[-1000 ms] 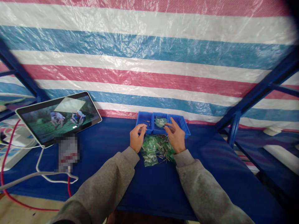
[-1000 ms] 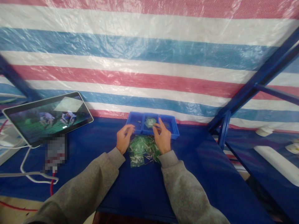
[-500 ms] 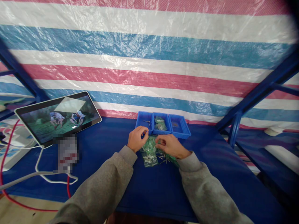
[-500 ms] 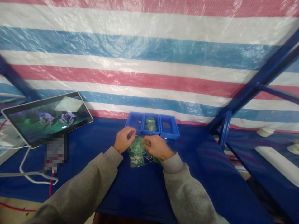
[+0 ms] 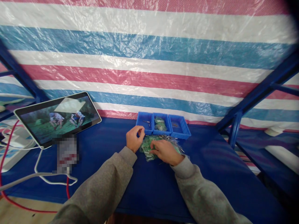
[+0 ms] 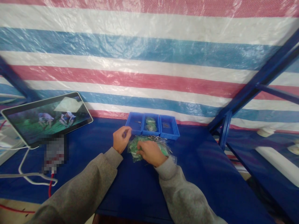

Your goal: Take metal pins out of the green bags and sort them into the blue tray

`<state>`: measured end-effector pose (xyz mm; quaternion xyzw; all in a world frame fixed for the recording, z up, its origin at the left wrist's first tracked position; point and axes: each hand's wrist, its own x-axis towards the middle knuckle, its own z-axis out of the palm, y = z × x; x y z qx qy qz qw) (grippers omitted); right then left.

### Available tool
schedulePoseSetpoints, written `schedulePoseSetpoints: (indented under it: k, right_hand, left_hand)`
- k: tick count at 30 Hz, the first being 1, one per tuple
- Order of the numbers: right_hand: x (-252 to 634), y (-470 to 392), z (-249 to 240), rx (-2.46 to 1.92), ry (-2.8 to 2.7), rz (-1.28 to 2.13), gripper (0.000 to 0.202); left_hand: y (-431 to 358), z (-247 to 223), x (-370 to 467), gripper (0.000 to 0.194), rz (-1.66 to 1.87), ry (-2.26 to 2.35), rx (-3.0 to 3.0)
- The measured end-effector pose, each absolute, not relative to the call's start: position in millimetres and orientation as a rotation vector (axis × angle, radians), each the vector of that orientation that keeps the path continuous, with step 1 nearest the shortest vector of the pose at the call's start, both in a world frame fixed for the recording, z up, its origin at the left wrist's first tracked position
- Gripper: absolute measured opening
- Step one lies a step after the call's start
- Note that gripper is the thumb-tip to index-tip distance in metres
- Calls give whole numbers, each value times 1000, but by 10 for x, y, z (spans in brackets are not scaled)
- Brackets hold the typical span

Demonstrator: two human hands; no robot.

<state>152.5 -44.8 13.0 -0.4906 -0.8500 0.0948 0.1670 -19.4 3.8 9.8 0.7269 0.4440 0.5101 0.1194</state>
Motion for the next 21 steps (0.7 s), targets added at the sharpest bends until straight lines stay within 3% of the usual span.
schedulePoseSetpoints:
  k: [8,13,21]
  right_hand:
    - [1637,-366,187,-1319,-1816,300,19]
    - [1656,-333,137,-1335,-1546,209,22]
    - [1615,-187,352,-1266,-1625,227,22]
  left_hand:
    - [-26,148,-169,35,1380,1057,1966]
    - [-59,100,-68,26,1290,1002,1963]
    - [5,30,-43,25,1318,950,1674]
